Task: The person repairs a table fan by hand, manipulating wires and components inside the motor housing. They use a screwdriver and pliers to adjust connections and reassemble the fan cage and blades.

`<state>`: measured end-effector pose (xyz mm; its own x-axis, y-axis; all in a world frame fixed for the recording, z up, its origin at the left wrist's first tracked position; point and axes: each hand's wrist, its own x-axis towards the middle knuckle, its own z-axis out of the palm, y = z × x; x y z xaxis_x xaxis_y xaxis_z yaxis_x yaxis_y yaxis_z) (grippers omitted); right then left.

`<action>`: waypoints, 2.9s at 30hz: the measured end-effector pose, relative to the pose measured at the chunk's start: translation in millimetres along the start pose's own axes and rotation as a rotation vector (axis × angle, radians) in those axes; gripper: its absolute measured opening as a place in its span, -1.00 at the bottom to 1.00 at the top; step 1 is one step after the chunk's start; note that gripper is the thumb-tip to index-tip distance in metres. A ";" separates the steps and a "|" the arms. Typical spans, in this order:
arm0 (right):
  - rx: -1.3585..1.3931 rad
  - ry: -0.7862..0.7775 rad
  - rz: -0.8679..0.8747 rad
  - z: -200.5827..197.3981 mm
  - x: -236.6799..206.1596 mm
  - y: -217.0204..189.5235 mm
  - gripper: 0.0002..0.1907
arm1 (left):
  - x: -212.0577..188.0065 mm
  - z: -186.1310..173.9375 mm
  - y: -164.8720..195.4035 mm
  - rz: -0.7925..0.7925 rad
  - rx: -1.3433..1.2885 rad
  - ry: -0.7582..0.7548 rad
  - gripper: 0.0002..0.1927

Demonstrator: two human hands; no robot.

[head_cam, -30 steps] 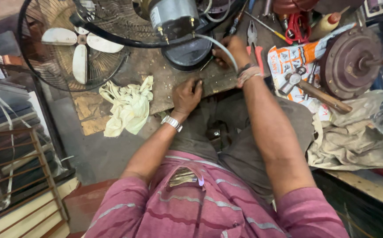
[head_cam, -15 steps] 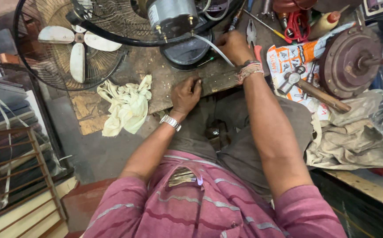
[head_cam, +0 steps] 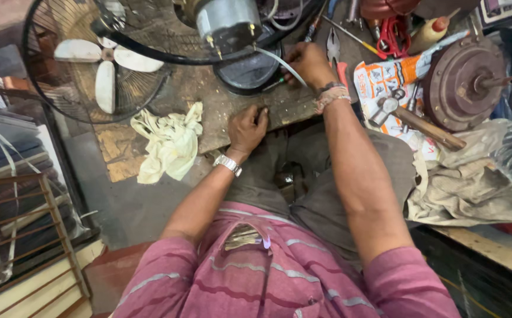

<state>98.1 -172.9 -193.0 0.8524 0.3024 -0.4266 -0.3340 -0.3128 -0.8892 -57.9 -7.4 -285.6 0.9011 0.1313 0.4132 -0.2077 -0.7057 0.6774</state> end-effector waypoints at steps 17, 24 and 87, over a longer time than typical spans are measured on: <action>-0.430 0.408 -0.684 -121.3 -37.2 4.9 -0.87 | 3.5 0.3 4.8 0.056 -0.036 0.058 -0.89; 0.256 0.218 -0.504 -91.9 -1.7 -1.0 -0.56 | 0.6 0.0 -8.7 -0.266 -0.186 0.115 -0.60; -0.346 0.081 -0.590 -94.1 -102.1 -34.9 -0.30 | 129.3 -291.4 46.4 0.146 -0.019 0.734 -0.59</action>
<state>60.6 -277.6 -102.8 0.8841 0.4464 0.1382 0.3313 -0.3902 -0.8591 -61.9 179.7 -23.4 0.3796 0.4733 0.7949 -0.3181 -0.7400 0.5926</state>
